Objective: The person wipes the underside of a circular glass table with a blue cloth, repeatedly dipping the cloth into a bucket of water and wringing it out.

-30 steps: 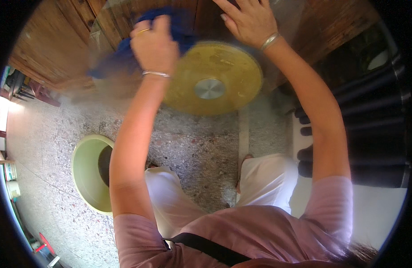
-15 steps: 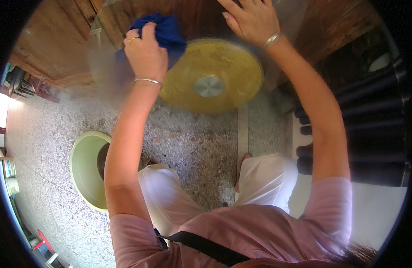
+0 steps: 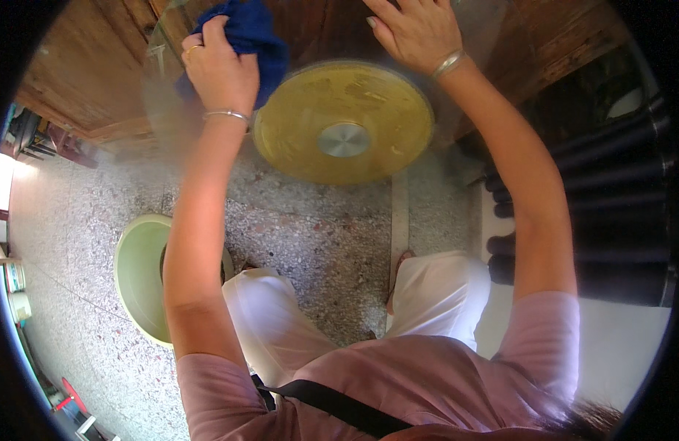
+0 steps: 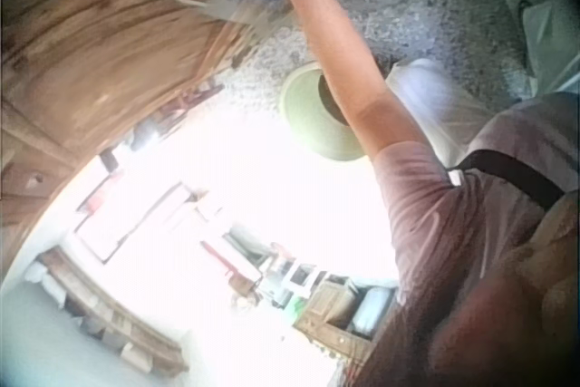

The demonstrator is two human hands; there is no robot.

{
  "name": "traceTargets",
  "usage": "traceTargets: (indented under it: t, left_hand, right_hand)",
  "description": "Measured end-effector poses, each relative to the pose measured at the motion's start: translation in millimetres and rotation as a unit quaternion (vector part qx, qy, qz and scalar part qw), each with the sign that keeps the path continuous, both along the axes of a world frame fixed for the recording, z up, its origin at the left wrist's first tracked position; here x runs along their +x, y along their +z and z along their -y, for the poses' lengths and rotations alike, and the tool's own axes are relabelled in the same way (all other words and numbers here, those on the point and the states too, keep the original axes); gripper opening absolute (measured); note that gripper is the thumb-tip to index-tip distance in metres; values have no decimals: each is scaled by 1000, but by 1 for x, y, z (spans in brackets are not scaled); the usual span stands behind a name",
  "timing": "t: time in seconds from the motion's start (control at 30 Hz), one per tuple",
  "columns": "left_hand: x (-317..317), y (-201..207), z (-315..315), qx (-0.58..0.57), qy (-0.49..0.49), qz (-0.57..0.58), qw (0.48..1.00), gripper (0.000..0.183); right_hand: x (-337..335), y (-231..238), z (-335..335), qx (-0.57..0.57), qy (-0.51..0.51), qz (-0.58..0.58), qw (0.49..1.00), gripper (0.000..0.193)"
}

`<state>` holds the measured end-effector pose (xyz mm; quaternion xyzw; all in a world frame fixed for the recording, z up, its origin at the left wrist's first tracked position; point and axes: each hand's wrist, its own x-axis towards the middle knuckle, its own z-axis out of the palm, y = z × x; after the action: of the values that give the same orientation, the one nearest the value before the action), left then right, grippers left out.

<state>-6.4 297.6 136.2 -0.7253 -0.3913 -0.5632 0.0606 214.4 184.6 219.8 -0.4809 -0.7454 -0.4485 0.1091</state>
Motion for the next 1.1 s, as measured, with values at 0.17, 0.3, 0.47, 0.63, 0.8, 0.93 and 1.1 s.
traceTargets:
  t: [0.17, 0.3, 0.47, 0.63, 0.8, 0.93, 1.1]
  left_hand:
    - [42, 9, 50, -5, -54, -97, 994, 54]
    - [34, 2, 29, -14, -42, -79, 996, 55]
    - [-18, -3, -13, -7, 34, 8, 999, 51]
    - [17, 6, -11, 40, 97, 57, 993, 43]
    - [88, 7, 56, 38, -59, -145, 987, 35]
    - [100, -12, 57, 125, -98, -69, 985, 30]
    - [50, -52, 47, 88, -145, -113, 979, 18]
  right_hand:
    - [-2, -1, -1, 8, 4, -5, 1000, 53]
    - [-2, -2, 1, 10, 10, -2, 1000, 53]
    - [-1, 1, 1, 13, 18, -10, 1000, 54]
    - [-2, -1, 0, 14, 17, -13, 1000, 53]
    - [6, -1, 5, 8, 8, -15, 1000, 49]
    - [6, -2, -3, 37, 17, -24, 999, 44]
    - [5, -2, -1, 53, 12, -9, 998, 43]
